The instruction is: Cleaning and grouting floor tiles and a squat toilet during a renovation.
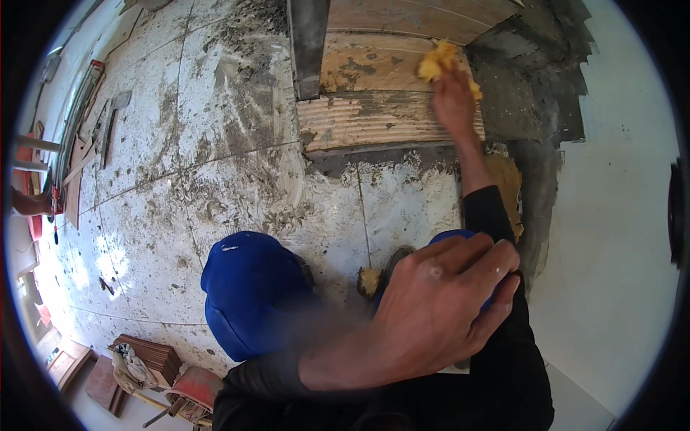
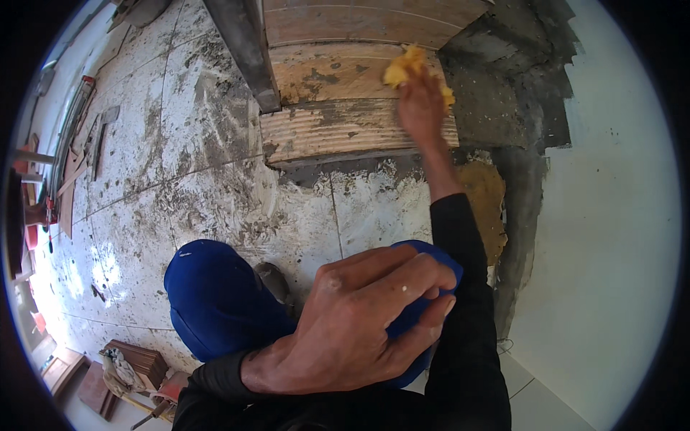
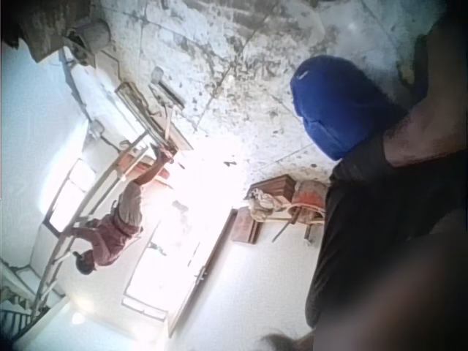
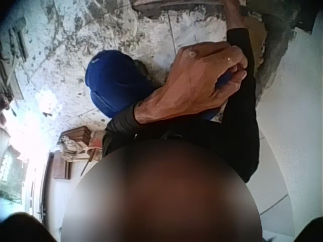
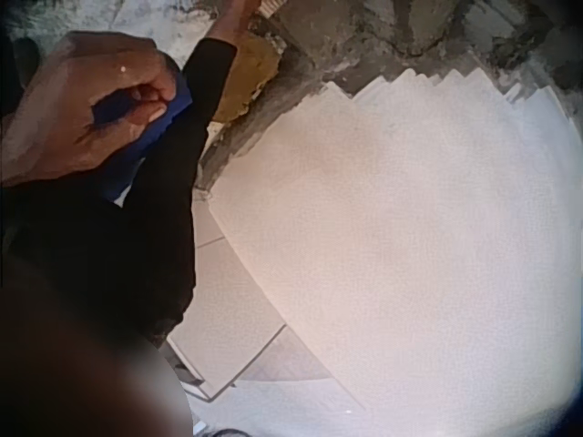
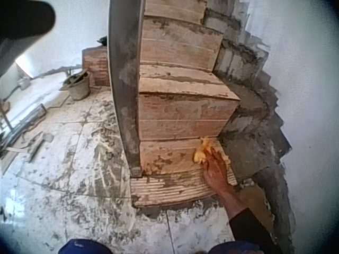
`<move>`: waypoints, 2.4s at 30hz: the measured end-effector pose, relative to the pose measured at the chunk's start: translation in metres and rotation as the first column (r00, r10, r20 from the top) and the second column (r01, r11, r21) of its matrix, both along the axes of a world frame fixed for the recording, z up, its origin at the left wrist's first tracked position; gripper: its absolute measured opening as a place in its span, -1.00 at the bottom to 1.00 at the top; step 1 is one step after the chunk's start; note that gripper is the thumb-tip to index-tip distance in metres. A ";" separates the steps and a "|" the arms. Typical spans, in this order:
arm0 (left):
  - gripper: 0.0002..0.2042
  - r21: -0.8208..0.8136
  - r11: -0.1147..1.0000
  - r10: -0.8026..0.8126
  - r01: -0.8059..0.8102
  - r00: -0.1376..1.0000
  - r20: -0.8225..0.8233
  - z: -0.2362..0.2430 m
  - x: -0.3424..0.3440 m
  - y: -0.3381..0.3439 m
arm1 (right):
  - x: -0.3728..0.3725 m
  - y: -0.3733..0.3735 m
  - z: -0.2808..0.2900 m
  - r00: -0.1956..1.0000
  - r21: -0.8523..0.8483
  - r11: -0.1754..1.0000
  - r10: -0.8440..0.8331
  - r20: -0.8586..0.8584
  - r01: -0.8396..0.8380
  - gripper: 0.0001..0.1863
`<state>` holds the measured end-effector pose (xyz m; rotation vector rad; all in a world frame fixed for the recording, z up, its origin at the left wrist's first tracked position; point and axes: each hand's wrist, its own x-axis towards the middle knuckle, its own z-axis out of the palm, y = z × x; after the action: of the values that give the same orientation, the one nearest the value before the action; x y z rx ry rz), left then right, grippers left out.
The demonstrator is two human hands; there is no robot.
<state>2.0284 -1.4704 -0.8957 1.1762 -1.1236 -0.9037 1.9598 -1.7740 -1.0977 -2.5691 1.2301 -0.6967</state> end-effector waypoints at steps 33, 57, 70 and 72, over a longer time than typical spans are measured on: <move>-0.85 0.008 1.000 -0.003 0.003 1.000 0.025 -0.007 -0.001 -0.008 | 0.001 0.062 -0.006 0.933 -0.129 0.931 0.352 0.076 -0.341 -0.55; -0.78 -0.093 0.993 0.078 -0.070 0.994 0.082 -0.005 -0.010 0.016 | 0.056 0.083 0.015 0.820 0.014 0.828 0.558 -0.130 -0.561 -0.63; -0.78 -0.105 0.984 0.153 -0.146 0.986 0.062 -0.005 -0.002 0.028 | 0.076 0.108 0.016 0.808 0.092 0.814 0.580 -0.100 -0.573 -0.57; -0.76 -0.159 0.982 0.111 -0.101 0.992 0.061 -0.006 -0.001 0.028 | 0.046 0.085 0.014 0.834 0.087 0.840 0.543 -0.101 -0.536 -0.56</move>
<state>2.0270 -1.4424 -0.9018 1.1342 -1.1548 -0.6851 2.0059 -1.6892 -1.0834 -2.7442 0.4748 -0.3766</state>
